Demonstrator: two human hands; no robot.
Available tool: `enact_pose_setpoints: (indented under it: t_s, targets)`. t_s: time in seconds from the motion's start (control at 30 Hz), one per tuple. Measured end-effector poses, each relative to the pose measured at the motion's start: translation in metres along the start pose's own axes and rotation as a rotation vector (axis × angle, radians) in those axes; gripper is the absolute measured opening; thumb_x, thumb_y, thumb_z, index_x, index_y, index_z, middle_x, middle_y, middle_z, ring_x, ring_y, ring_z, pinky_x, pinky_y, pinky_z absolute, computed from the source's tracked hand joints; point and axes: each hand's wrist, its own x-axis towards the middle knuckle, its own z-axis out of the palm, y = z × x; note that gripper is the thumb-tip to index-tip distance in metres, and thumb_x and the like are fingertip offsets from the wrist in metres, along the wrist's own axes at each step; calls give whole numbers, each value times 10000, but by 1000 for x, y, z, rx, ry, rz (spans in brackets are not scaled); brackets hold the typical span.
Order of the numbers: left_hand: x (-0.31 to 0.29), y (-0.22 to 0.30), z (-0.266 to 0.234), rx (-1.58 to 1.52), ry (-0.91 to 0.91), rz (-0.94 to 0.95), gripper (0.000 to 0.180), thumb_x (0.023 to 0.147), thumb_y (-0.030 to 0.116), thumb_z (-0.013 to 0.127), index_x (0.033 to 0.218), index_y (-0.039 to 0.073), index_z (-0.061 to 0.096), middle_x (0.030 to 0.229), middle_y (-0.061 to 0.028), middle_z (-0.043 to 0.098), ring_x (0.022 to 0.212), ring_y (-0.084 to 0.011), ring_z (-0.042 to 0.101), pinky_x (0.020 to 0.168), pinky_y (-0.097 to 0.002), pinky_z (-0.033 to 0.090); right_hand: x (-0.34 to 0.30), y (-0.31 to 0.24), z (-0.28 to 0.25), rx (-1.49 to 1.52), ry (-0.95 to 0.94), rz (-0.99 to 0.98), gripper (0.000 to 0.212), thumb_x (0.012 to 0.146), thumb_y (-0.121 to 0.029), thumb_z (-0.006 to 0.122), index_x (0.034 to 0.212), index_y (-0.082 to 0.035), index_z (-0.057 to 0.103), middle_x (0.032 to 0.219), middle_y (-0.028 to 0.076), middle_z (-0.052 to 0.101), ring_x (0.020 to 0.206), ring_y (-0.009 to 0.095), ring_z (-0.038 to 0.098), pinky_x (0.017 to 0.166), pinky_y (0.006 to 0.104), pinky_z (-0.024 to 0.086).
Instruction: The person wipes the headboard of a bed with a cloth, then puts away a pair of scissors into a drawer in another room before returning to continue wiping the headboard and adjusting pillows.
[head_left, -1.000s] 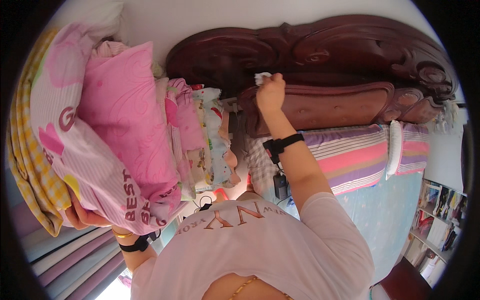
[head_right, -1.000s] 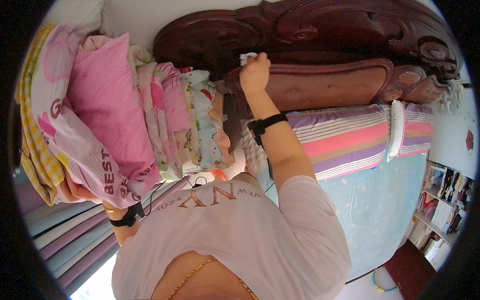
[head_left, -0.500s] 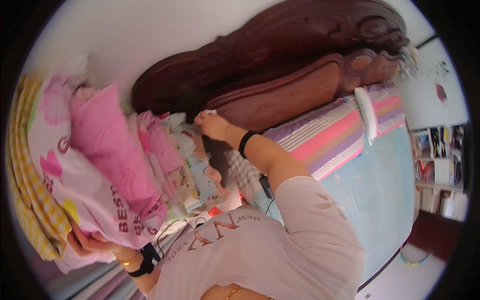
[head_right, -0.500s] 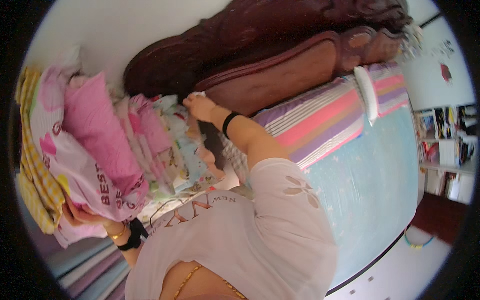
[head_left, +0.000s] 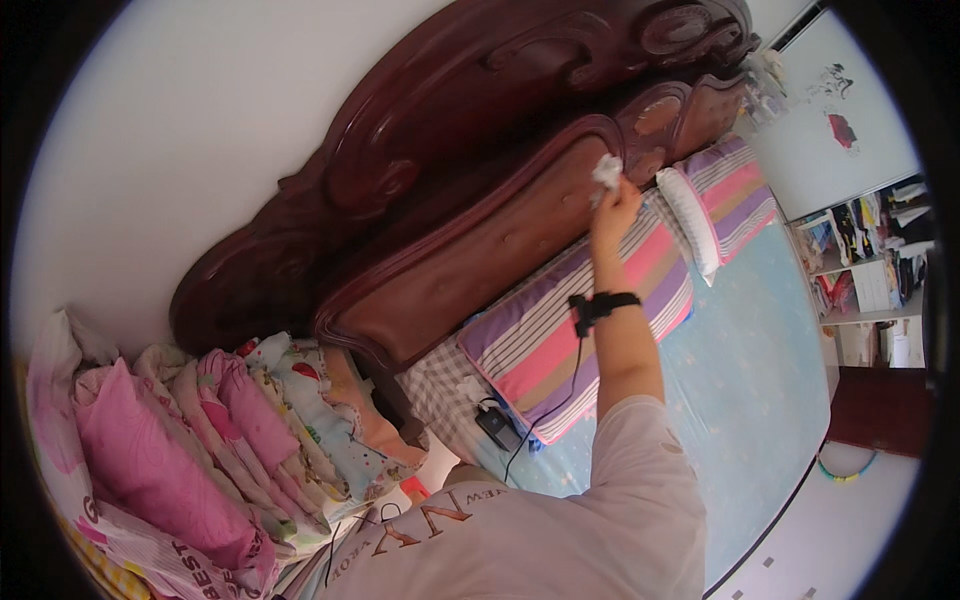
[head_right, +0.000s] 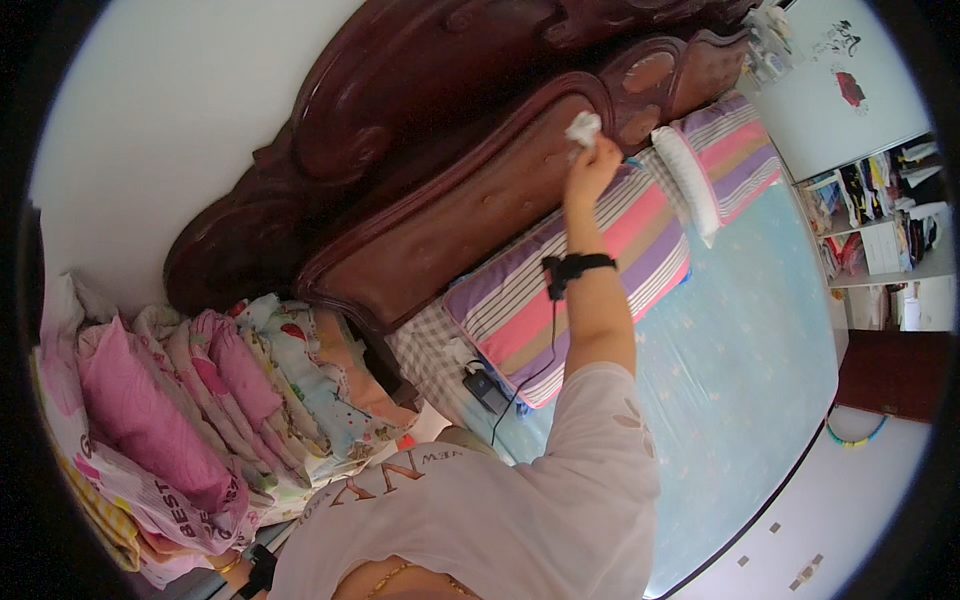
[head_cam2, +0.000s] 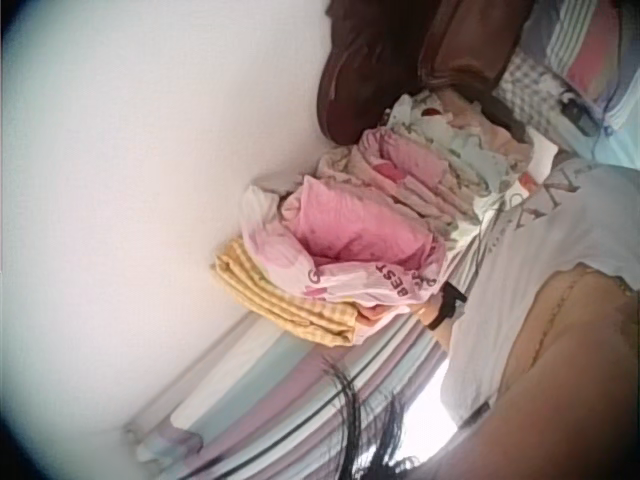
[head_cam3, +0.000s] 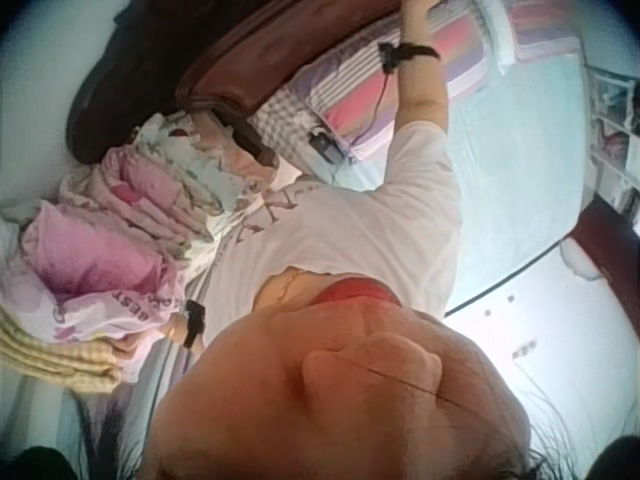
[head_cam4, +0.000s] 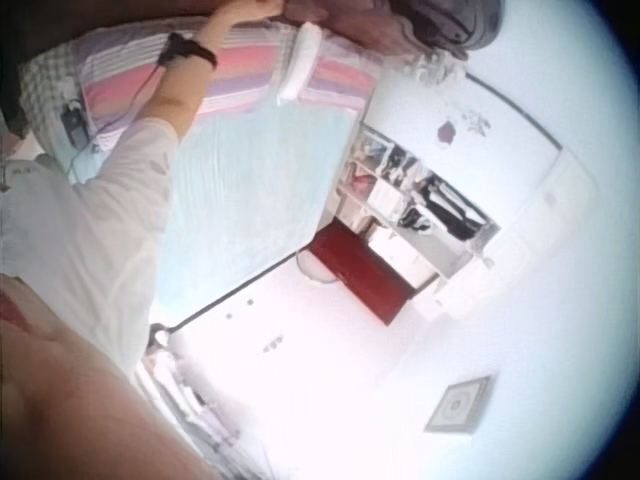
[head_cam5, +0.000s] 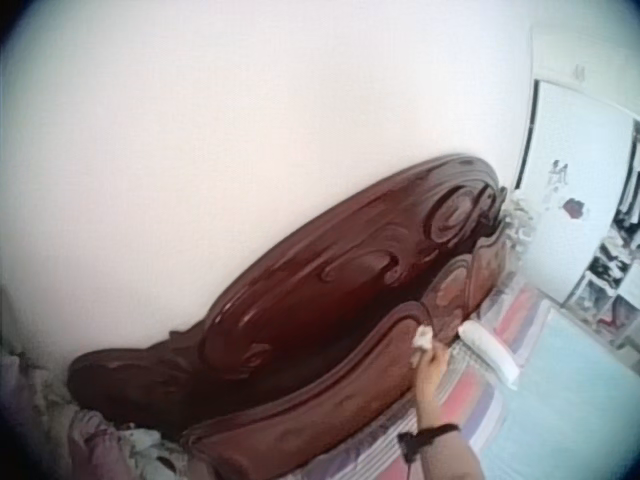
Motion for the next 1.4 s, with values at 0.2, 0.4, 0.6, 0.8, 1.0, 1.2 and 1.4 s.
enact_pose_setpoints:
  t_s: [0.2,0.4,0.6,0.8,1.0,1.2,1.4]
  targets:
    - [3,11,20,25,12,13,409,900,322,507,1120,-23,513,1188,-184,456,1087,-306,452,916,-441,374,69,79,49,-124,-118,113,242,786,-92,552,1001,-18,634,981,193,523,862,327,527,764,381,423]
    - [3,19,22,80,21,49,412,887,318,529,1119,-22,510,1188,-182,452,1090,-304,449,919,-439,373,9,29,94,-221,-217,52,228,730,-75,581,915,52,617,962,203,493,812,355,526,750,384,447]
    - [-3,22,29,71,26,24,417,874,314,551,1118,-21,507,1189,-180,448,1092,-302,447,921,-436,372,-92,-57,61,-49,-252,52,204,707,-61,563,879,44,589,912,199,500,841,363,513,766,407,435]
    - [-11,24,37,29,53,-4,424,861,311,574,1118,-20,504,1189,-178,443,1095,-300,445,924,-434,371,-179,-153,39,137,-398,287,231,702,-26,565,918,54,579,958,184,483,890,345,504,808,387,423]
    - [-4,17,29,28,75,-27,433,848,307,596,1117,-19,500,1190,-176,439,1097,-299,442,926,-432,371,-234,-256,31,319,-515,325,288,687,22,561,975,16,546,983,177,474,916,356,503,824,386,420]
    - [-2,11,17,-31,21,-71,498,808,316,639,1133,-25,478,1193,-166,399,1122,-268,418,941,-404,361,-272,-311,26,398,-674,100,334,662,57,583,984,-27,550,958,172,434,875,372,468,741,410,427]
    - [-18,-9,20,33,36,-46,513,861,369,571,1156,-39,466,1187,-161,395,1148,-245,399,949,-399,364,-283,-287,22,289,-793,-375,303,675,-14,573,969,-89,582,939,134,454,866,325,473,710,402,444]
